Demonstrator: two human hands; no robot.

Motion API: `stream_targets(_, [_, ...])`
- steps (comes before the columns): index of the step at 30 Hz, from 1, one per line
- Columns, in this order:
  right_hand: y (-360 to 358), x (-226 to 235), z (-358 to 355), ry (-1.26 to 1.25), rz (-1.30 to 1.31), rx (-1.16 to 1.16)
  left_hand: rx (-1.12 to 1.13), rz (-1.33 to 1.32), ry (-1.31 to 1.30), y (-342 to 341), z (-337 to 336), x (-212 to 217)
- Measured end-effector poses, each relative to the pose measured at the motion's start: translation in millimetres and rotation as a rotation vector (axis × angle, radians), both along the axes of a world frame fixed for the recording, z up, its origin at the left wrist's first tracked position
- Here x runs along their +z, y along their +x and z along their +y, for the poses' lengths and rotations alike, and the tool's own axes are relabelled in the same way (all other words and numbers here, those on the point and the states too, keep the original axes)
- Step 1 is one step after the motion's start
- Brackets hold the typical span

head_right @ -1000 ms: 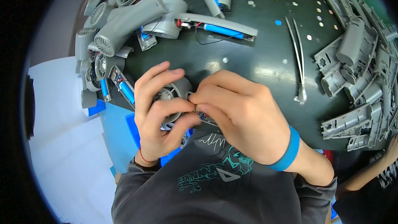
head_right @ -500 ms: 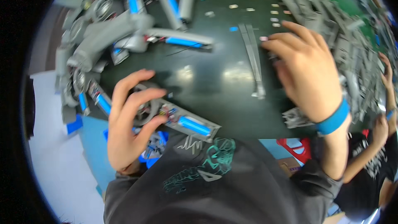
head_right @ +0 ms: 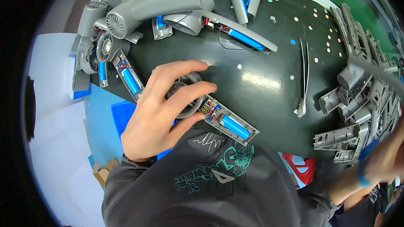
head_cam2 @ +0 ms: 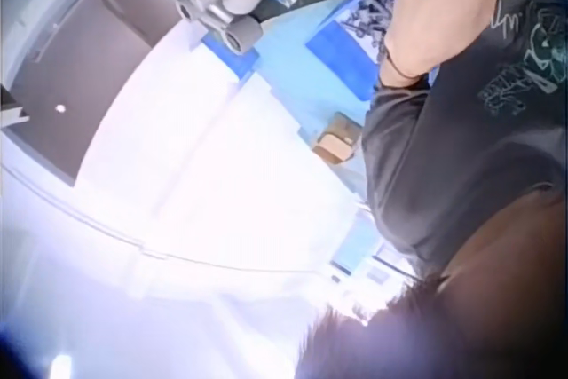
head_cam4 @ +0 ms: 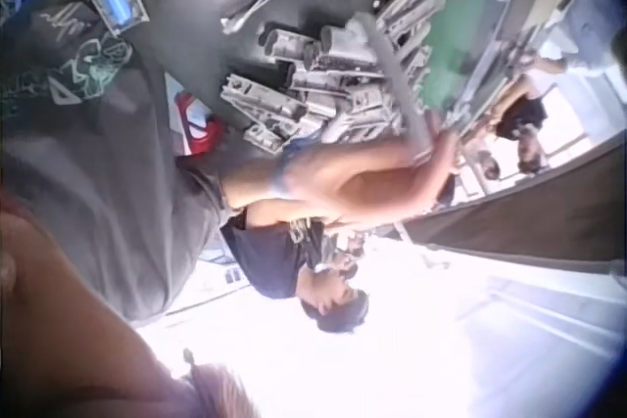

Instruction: Assembling internal components, wiring, and circuit boards into hair dryer bodies on a production line.

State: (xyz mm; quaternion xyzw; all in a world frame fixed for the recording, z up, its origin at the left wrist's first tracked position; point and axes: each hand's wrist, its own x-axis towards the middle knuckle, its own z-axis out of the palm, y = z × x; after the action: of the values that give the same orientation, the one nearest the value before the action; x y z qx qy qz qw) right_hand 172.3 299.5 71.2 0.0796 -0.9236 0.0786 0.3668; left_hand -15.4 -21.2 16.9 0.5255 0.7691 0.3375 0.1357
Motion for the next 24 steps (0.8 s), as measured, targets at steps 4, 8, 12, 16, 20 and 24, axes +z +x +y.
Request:
stream_targets(4, [18.9,-35.8,-88.2,-0.004,-0.357,-0.172,-0.023,0.029,0.022,-4.4,1.4,-3.6])
stream_targets(8, [-24.7,-69.2,-114.1,-0.169,-0.319,0.008,0.008,-0.015,0.033,-4.5,4.1,-2.6])
stream_targets(12, [-22.3,-59.7,-109.0,-0.196,-0.616,-0.059,0.0,-0.045,0.023,-7.0,4.7,7.3])
stream_targets(16, [-13.0,-42.6,-98.2,-0.047,-0.724,-0.175,0.065,-0.048,0.04,-4.7,0.7,1.6])
stream_targets(20, [-1.3,-55.5,-93.2,-0.192,-0.68,-0.145,0.021,-0.019,0.056,-5.2,-1.5,-7.0])
stream_targets(24, [-5.8,-54.5,-98.8,-0.43,-0.4,-0.115,0.013,0.006,0.081,-6.2,-1.1,-10.5])
